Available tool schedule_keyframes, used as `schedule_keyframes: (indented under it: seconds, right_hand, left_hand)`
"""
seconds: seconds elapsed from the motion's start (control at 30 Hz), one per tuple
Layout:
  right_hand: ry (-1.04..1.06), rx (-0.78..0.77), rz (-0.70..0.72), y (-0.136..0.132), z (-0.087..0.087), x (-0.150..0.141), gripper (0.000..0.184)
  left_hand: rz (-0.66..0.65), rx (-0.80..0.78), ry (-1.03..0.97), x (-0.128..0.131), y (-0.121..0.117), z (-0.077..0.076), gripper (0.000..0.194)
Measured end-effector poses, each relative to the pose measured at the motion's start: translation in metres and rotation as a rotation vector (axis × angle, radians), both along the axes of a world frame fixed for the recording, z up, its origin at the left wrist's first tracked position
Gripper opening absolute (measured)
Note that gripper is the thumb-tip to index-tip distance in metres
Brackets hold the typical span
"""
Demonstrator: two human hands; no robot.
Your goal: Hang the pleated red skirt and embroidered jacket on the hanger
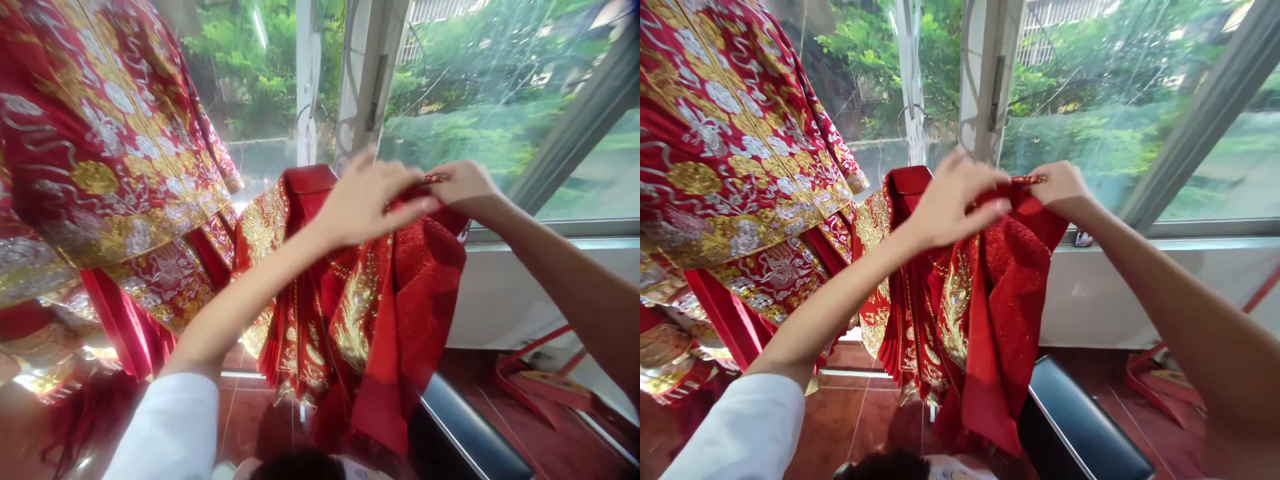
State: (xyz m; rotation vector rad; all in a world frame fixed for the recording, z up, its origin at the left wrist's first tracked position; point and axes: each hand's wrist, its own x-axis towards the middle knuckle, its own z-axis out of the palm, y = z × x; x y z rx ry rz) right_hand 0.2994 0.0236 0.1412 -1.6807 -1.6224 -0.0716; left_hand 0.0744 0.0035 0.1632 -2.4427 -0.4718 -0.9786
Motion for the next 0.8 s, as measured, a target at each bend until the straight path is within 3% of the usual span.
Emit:
schedule_keyframes:
  seconds: [0.1, 0.2, 0.27, 0.33, 0.43, 0.57, 0.7, 0.77, 0.8]
  right_hand:
    - [-0.189, 0.124, -0.092, -0.021, 0.027, 0.010, 0.022]
    - [-0.345, 0.139, -0.199, -0.052, 0.056, 0.002, 0.024]
    - [-0.463, 0.062, -0.292, -0.073, 0.068, -0.013, 0.026]
    - [-0.554, -0.085, -0.383, -0.091, 0.069, -0.030, 0.030]
    - [-0.718, -0.153, -0.378, -0.111, 0.046, -0.051, 0.038]
    - [-0.886, -0.208, -0.141, -0.122, -0.010, -0.067, 0.062]
    - [-0.764, -0.182, -0.146, -0.119, -0.062, -0.089, 0.064]
    - [-0.653, -0.184, -0.120, -0.112, -0.075, -0.104, 0.065]
    - [-0.601, -0.198, -0.037, -0.107, -0.075, -0.110, 0.066]
  left_hand:
    - [0.067, 0.007, 0.109, 0.014, -0.005, -0.025, 0.051]
    - [0.211, 0.024, 0.063, 0.034, 0.014, -0.039, 0.053]
    - [0.282, 0.038, 0.014, 0.047, 0.029, -0.046, 0.050]
    - [0.345, 0.052, -0.023, 0.058, 0.039, -0.051, 0.043]
    - [0.456, 0.049, -0.024, 0.067, 0.044, -0.059, 0.037]
    - [0.542, -0.007, 0.126, 0.057, 0.031, -0.079, 0.044]
    - [0.468, -0.108, 0.270, 0.018, -0.008, -0.102, 0.055]
    - [0.383, -0.267, 0.369, -0.009, -0.032, -0.099, 0.064]
    - [0.332, -0.387, 0.425, -0.023, -0.043, -0.091, 0.060]
